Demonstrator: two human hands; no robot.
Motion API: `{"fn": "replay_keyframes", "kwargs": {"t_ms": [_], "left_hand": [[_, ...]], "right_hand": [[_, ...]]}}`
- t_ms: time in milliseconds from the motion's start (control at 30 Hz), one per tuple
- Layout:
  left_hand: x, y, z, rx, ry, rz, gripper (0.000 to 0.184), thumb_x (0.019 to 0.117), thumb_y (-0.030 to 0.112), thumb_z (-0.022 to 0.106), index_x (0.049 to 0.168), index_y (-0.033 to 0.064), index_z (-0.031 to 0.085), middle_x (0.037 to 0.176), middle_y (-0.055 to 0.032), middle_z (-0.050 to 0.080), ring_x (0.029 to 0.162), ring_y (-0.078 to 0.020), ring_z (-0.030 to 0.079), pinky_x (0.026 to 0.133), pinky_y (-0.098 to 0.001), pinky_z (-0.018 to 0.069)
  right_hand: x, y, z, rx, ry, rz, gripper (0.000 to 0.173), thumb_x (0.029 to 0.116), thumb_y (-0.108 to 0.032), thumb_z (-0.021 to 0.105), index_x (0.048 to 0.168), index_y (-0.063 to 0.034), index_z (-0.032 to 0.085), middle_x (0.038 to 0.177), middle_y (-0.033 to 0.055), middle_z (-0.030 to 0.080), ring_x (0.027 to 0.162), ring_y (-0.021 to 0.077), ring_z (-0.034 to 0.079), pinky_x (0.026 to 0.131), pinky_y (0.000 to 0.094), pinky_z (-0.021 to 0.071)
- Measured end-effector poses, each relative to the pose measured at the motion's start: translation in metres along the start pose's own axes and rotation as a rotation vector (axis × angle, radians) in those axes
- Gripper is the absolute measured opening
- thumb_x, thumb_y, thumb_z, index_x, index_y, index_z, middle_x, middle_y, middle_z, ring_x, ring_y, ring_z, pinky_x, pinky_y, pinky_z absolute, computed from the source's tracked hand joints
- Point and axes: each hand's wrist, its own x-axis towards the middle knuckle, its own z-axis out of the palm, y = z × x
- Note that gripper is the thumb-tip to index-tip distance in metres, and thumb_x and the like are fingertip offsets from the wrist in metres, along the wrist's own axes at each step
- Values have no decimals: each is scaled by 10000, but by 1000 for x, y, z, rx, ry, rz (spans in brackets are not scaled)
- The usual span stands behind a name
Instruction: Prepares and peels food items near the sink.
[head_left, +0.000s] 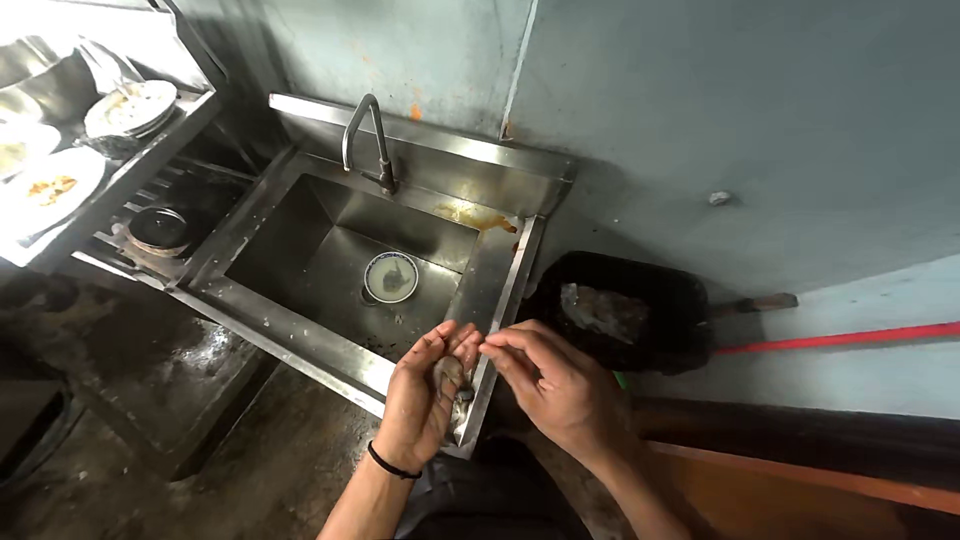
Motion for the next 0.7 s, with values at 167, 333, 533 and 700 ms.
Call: {"fn": "replay_keyframes", "kwargs": {"t_ms": [167, 333, 533, 700], "left_hand": [[-1, -5, -10, -79, -24, 3, 438, 1030, -14, 276, 1395, -45, 516, 1331, -299, 609, 1233, -390, 629, 1080, -463, 493], [0, -9, -2, 159, -74, 65, 474, 1023, -34, 276, 1460, 6, 456, 1367, -273, 598, 1227, -365, 629, 1050, -473, 504], [1, -20, 10, 365, -145, 78, 557, 1020, -21, 328, 1558, 123, 330, 1390, -222, 604, 1159, -311, 663, 959, -435, 545], [-5, -22, 18, 532, -216, 89, 622, 989, -19, 378, 1575, 172, 290, 1382, -184, 625, 1132, -275, 674, 915, -402, 557]], "right_hand": [[-5, 101, -83, -463, 155, 148, 271, 1044, -184, 592, 1153, 31, 713, 1137, 246, 693, 1057, 365, 687, 928, 505, 563], [-9, 161, -119, -573, -5, 570, 550, 1068, -386, 524, 1425, 32, 556, 1520, 319, 431, 1376, 525, 445, 1079, 710, 385], [-27, 21, -20, -168, -174, -78, 358, 981, -386, 662, 1252, -166, 740, 1116, 37, 698, 1028, 159, 664, 859, 345, 580], [-32, 20, -4, -234, -110, -259, 273, 988, -220, 652, 1199, -75, 744, 1018, 64, 696, 930, 176, 662, 796, 300, 569]]}}
